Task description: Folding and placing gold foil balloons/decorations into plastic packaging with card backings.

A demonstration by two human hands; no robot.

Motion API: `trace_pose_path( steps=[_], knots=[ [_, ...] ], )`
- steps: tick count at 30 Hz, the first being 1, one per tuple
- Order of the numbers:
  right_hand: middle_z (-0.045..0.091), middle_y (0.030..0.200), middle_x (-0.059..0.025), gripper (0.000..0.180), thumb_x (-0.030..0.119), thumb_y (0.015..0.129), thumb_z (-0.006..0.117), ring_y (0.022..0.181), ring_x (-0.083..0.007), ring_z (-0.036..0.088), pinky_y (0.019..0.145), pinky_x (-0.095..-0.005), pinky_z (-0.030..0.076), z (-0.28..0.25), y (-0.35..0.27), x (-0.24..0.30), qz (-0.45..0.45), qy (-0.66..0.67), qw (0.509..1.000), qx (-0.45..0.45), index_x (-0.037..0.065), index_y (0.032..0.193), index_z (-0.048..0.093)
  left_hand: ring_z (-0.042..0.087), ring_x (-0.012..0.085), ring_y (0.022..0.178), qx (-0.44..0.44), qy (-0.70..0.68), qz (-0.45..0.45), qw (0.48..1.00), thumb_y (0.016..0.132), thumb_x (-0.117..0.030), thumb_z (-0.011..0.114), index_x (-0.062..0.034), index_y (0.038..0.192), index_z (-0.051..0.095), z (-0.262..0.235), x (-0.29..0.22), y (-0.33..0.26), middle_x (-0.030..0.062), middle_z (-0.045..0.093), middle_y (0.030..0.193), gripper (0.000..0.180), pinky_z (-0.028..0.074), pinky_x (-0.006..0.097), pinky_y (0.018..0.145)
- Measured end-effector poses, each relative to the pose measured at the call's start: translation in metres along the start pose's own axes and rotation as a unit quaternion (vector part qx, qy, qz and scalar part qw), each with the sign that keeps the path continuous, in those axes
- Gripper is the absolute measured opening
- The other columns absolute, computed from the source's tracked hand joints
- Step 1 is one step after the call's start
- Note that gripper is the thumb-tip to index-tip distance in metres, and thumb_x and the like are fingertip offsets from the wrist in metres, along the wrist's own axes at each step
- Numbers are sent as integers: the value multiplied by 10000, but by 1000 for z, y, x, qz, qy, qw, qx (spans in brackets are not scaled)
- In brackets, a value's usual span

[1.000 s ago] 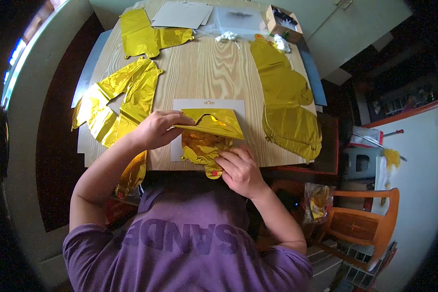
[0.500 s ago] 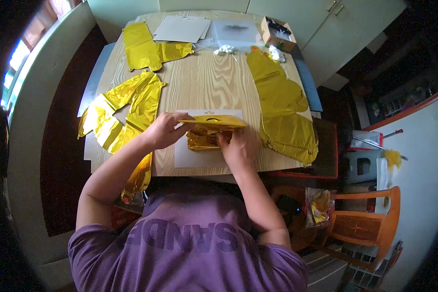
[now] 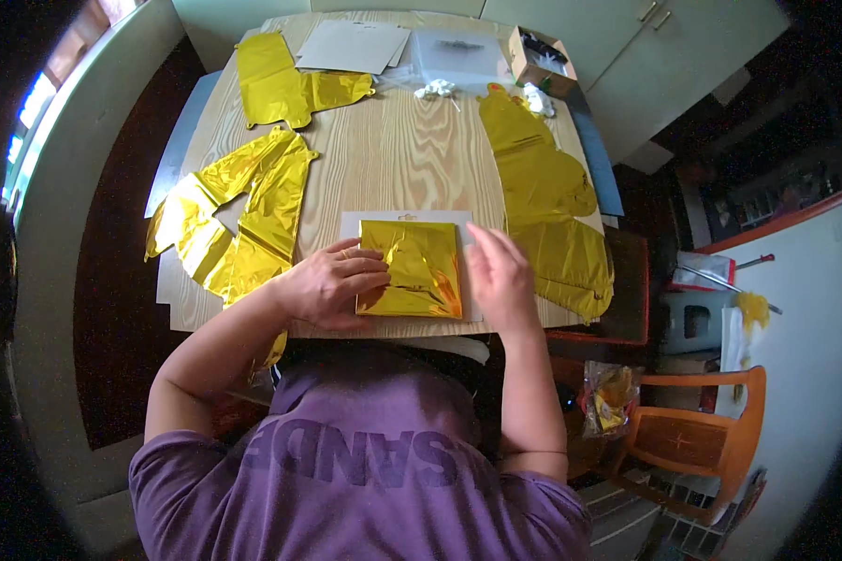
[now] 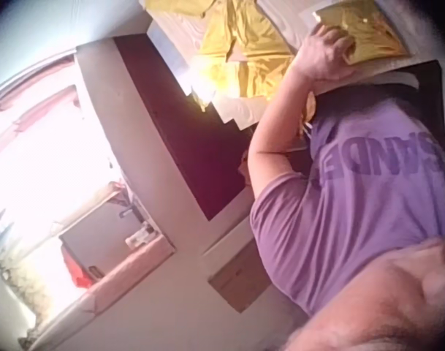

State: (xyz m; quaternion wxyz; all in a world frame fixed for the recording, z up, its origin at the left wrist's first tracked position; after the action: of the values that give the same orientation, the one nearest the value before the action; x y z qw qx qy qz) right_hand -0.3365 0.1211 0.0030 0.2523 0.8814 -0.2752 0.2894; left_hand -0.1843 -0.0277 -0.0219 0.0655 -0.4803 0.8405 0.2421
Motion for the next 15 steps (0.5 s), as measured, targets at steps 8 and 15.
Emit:
trace_pose_path(
  steps=[8, 15],
  knots=[
    [261, 1625, -216, 719, 461, 1008, 507, 1515, -375, 211, 1225, -579, 78, 90, 6, -3, -63, -208, 961, 170, 6, 1536, 334, 376, 424, 1409, -47, 27, -152, 987, 900, -659, 578, 16, 1489, 394, -16, 32, -3, 253, 395, 1522, 915, 280, 541, 1167],
    [188, 1654, -212, 776, 506, 1021, 448, 1535, -383, 155, 1222, -586, 61, 96, 0, -8, -56, -220, 959, 168, 9, 1577, 235, 223, 437, 1505, 23, 145, -217, 965, 928, -724, 434, 101, 1506, 300, 28, 38, -4, 309, 268, 1588, 1016, 138, 531, 1231]
  ],
)
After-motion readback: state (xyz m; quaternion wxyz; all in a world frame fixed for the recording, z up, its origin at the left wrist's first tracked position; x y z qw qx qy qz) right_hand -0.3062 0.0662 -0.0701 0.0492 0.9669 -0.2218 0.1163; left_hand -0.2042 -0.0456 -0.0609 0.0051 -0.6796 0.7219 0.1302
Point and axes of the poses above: each hand's wrist, its own y-axis towards the middle knuckle, its own z-axis out of the palm, x = y × z, the point moved 9 cm from there along y, towards the middle knuckle
